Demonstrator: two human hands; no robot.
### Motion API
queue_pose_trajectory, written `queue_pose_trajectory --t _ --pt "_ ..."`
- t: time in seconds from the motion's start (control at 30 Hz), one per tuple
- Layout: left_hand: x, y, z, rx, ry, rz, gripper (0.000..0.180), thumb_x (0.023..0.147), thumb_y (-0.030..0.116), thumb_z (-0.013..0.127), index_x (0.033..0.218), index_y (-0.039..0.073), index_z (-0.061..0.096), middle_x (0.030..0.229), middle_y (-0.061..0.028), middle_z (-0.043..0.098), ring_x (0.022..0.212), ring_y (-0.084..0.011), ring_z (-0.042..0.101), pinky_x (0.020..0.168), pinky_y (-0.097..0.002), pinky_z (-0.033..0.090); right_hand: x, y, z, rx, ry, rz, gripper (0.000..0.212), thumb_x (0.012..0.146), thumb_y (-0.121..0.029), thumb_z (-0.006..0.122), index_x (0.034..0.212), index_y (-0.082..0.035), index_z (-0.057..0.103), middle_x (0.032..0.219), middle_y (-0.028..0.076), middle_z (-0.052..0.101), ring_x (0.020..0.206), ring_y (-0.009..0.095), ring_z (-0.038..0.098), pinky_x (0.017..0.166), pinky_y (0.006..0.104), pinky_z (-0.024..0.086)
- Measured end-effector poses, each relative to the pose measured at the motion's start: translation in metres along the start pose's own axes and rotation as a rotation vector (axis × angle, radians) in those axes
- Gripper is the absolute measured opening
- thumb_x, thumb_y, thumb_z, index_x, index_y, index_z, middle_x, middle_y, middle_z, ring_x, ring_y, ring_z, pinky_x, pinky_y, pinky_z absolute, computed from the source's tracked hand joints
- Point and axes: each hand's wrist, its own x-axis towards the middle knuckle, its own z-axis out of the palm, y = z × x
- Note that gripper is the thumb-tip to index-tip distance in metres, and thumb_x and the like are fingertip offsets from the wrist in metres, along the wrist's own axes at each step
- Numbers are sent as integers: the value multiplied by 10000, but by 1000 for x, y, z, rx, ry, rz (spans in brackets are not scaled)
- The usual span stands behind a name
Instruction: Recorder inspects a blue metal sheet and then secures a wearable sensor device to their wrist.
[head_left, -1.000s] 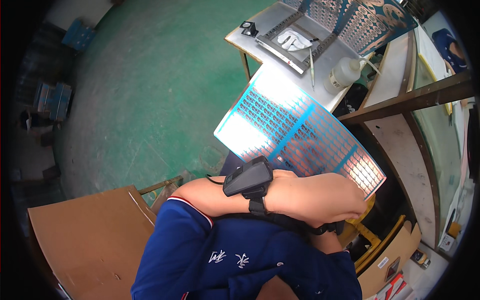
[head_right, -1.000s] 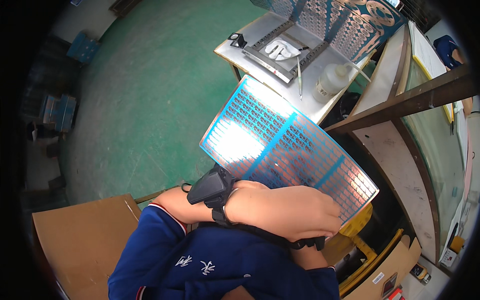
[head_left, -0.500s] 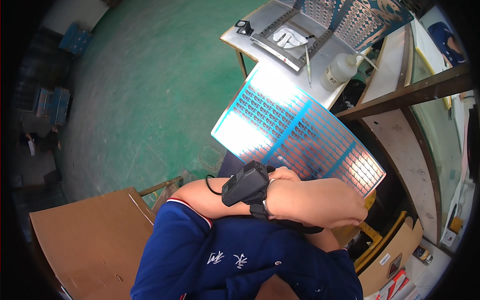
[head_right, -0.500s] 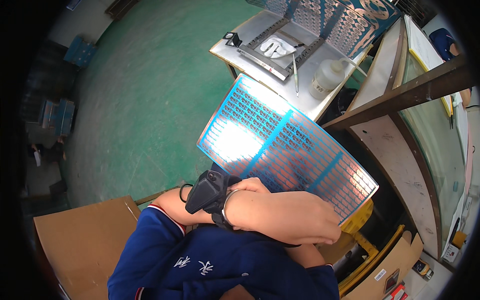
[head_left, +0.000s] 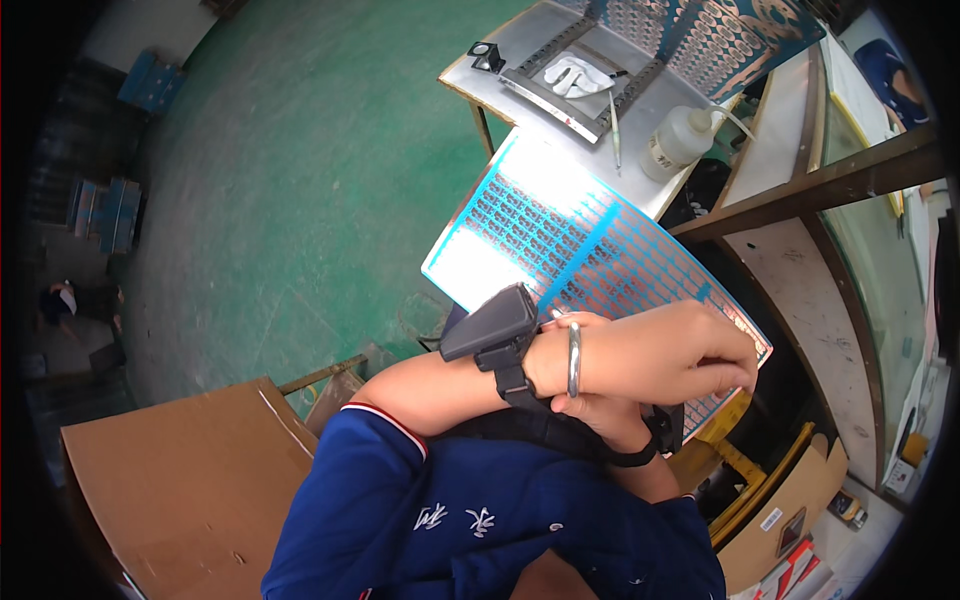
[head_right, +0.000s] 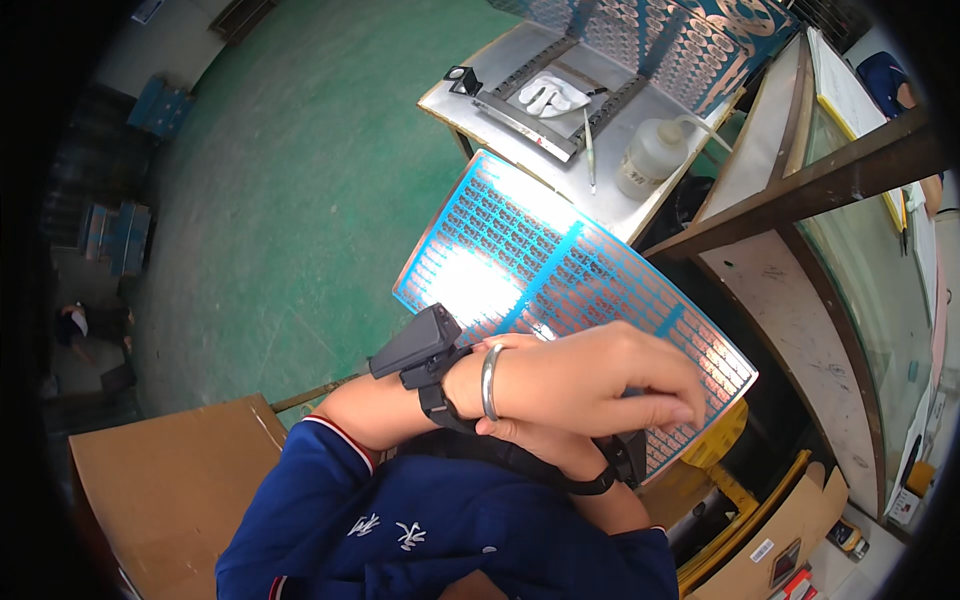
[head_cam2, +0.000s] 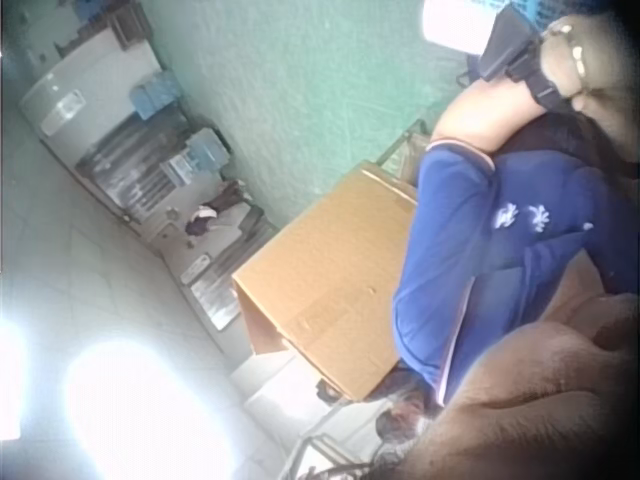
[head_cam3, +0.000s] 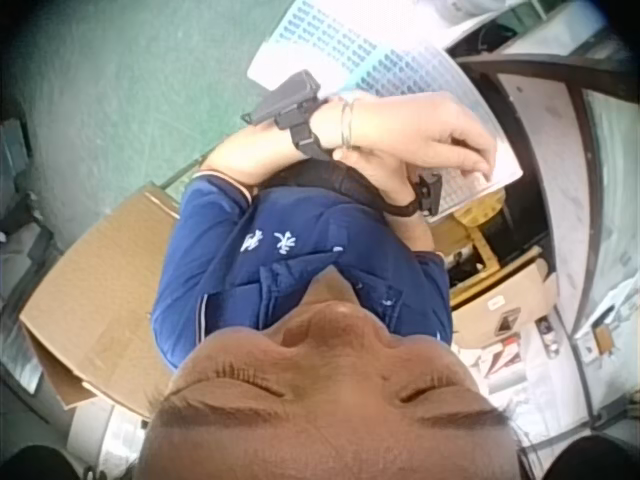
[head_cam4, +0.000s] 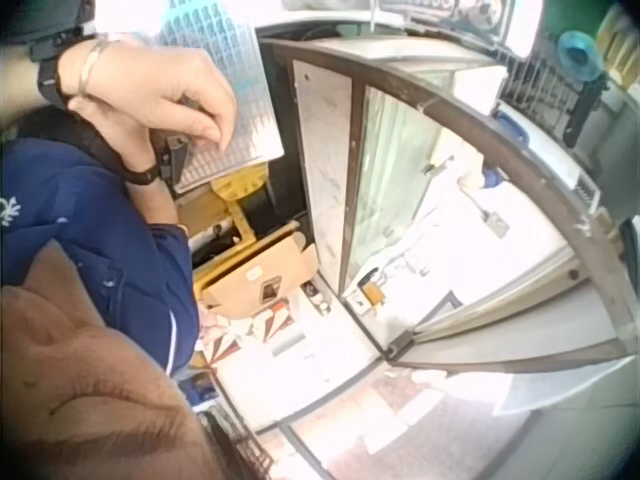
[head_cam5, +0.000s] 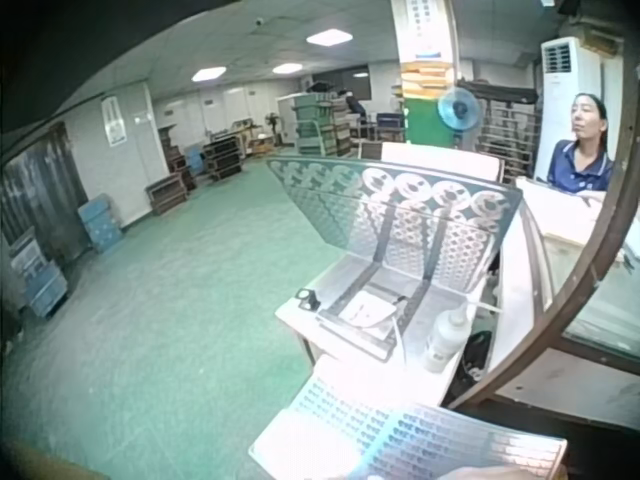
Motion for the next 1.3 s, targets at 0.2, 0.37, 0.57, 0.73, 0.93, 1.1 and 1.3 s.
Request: queue_pose_trajectory --t 0.2,0.37,0.57,0.73,0.93,1.1,1.3 --pt "6 -4 -20 84 114 -97 151 910 136 577 950 10 650 889 -114 669 828 -274 661 738 -356 524 -9 11 13 339 73 -17 631 857 -123 718 1364 8 365 1279 129 488 1171 234 509 1016 375 405" --pt "8 -7 -38 471 201 -14 142 899 148 580 940 30 648 884 -125 662 831 -317 640 736 -384 515 -6 7 23 554 263 -82 481 858 -72 709 1241 -4 425 1211 126 505 1048 180 557 899 337 495" --pt "10 -12 -48 608 285 -20 117 883 137 589 920 38 639 862 -116 653 820 -324 629 734 -391 511 -6 15 27 171 276 -131 308 838 -33 718 1056 15 505 1057 108 561 953 178 586 821 315 522" --pt "6 -15 -58 812 239 -4 77 851 118 606 893 58 630 807 -106 618 797 -313 613 686 -400 503 -6 -2 22 -129 237 -89 113 858 14 655 877 24 545 875 104 594 790 158 609 731 273 514" --pt "6 -17 -65 829 260 -10 75 846 118 607 894 65 631 803 -101 615 791 -307 611 673 -399 500 -6 -10 20 53 43 -86 47 892 43 563 863 12 542 870 102 597 746 114 586 681 233 485" --pt "7 -18 -58 709 274 -19 77 854 121 604 897 64 633 797 -101 616 790 -304 614 676 -398 500 10 -1 32 243 364 -30 148 899 -37 650 969 25 535 948 90 604 824 100 589 736 234 487" --pt "4 -22 -64 926 273 11 75 828 113 613 887 69 629 784 -86 605 780 -296 607 672 -392 498 2 3 27 2 283 -96 131 868 -10 670 898 11 544 886 70 615 764 87 569 697 225 476"
